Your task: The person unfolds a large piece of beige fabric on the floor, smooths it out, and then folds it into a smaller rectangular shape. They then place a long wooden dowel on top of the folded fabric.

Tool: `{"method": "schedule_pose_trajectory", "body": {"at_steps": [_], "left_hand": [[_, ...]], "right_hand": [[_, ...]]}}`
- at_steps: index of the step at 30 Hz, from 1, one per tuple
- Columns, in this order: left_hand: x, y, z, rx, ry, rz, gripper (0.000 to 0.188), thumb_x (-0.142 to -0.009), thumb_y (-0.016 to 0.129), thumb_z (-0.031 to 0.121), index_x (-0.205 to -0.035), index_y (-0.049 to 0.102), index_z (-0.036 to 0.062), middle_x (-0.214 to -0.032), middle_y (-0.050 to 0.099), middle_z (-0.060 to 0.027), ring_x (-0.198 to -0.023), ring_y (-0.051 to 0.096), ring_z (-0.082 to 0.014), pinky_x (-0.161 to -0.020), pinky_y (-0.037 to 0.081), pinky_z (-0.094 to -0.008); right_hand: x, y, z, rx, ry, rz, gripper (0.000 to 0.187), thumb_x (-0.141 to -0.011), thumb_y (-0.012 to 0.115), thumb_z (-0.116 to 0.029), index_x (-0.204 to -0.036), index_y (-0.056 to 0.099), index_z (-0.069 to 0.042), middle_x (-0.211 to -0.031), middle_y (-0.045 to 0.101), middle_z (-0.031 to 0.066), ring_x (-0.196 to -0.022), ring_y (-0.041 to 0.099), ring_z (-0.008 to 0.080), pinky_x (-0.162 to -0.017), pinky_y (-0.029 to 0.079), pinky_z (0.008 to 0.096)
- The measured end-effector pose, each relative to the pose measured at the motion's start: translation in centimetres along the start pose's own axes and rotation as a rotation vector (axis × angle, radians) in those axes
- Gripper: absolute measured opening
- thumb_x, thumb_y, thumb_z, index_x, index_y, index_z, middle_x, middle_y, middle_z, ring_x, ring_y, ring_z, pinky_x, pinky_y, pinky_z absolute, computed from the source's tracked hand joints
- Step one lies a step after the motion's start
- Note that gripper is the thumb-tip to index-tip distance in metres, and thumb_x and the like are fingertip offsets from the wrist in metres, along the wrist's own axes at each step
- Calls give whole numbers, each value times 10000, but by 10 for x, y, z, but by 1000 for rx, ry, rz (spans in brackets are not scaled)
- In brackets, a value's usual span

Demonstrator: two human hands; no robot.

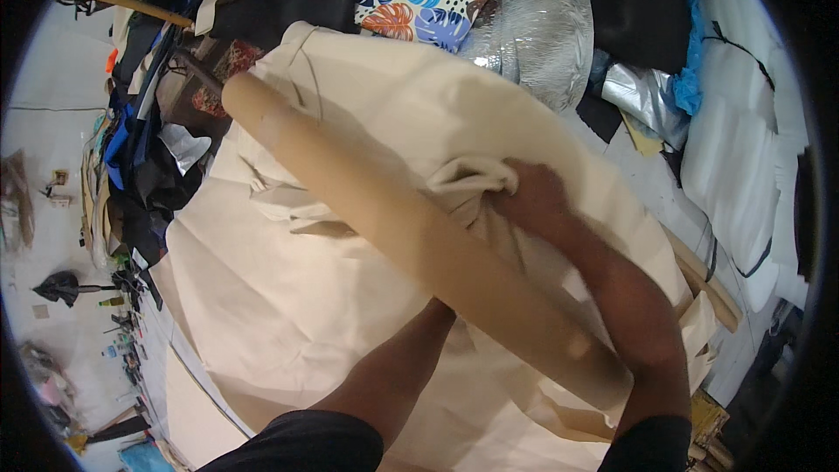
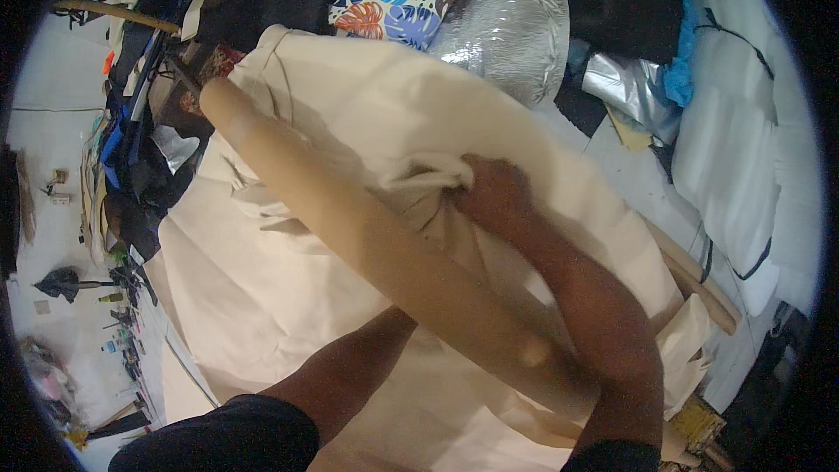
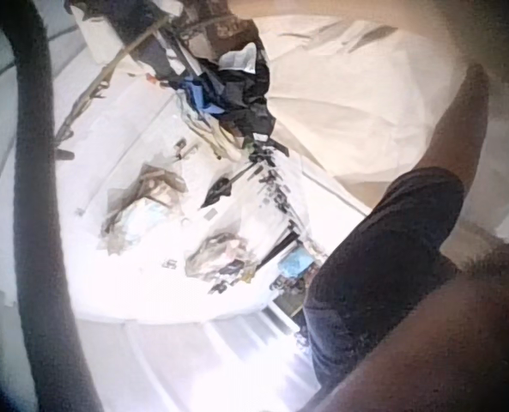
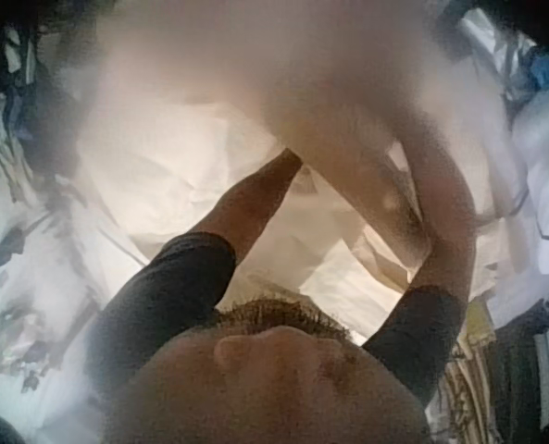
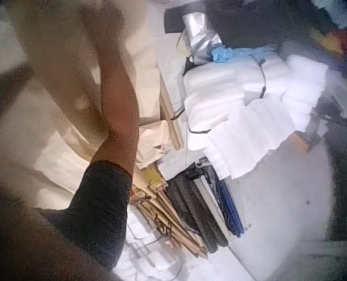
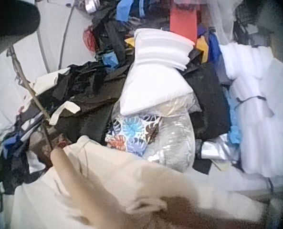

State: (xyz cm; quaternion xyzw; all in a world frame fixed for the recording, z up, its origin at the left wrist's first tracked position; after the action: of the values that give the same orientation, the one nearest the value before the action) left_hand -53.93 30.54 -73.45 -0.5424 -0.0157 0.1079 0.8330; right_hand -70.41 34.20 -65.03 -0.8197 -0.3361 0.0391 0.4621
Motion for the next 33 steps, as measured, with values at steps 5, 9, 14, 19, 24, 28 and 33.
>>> {"method": "schedule_pose_trajectory", "body": {"at_steps": [5, 9, 14, 19, 24, 28, 33], "left_hand": [[-1, -7, -10, -9, -32, 1, 556, -884, 558, 317, -1367, 436, 71, -1277, 517, -186, -1137, 509, -407, -954, 411, -524], [-7, -6, -7, 11, -35, 0, 558, -886, 557, 315, -1371, 432, 70, -1275, 516, -186, -1127, 513, -413, -946, 414, -533], [-10, -8, -5, 29, -46, 15, 539, -878, 562, 296, -1350, 451, 61, -1226, 530, -188, -1069, 532, -413, -910, 428, -536], [-18, -36, -2, -9, -34, 47, 468, -849, 582, 258, -1264, 515, 52, -1082, 572, -172, -947, 558, -379, -840, 449, -516], [-17, -34, -1, -67, 7, 47, 435, -871, 549, 265, -1255, 523, 62, -1118, 574, -165, -975, 560, -375, -866, 439, -517], [-22, -18, 3, -86, -122, -137, 456, -890, 526, 289, -1283, 512, 59, -1149, 574, -167, -1002, 557, -386, -887, 433, -522], [-13, -20, -4, 5, -52, -25, 511, -885, 535, 318, -1321, 489, 57, -1168, 564, -191, -1005, 553, -412, -899, 421, -541]], "right_hand": [[-50, -94, 36, -40, -15, 138, 392, -772, 700, -306, -1057, 677, -39, -965, 696, 190, -891, 672, 334, -814, 509, 414], [-100, -187, 90, 10, -64, 331, 395, -785, 688, -276, -1069, 668, -4, -1037, 676, 224, -974, 655, 364, -877, 492, 435], [-125, -249, 103, 512, 171, 362, 525, -814, 687, -292, -1274, 550, -78, -1283, 566, 182, -1133, 575, 366, -934, 472, 435], [-39, -292, -18, -251, -331, 1088, 627, -863, 646, -224, -1380, 398, 29, -1301, 535, 191, -1190, 534, 281, -1056, 386, 399], [-19, -88, -135, 208, -800, 409, 458, -849, 619, -264, -1262, 515, -94, -1203, 586, 162, -1105, 568, 268, -1025, 374, 477], [-78, -39, -113, 617, -862, 427, 345, -839, 598, -296, -1168, 609, -192, -1125, 627, 138, -1037, 596, 258, -1000, 364, 539], [-161, -102, -121, 809, -737, 594, 257, -855, 586, -389, -1011, 670, -204, -972, 674, 49, -892, 624, 242, -942, 368, 568]]}}
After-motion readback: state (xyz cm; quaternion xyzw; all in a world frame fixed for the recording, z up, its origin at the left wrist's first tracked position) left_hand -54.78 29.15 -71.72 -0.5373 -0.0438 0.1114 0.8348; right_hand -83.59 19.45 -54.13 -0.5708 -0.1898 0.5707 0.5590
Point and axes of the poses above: each hand's wrist, its own x-axis away from the middle knuckle, its own y-axis out of the palm, z = x × y, the point moved 9 cm from there along -x, towards the middle knuckle
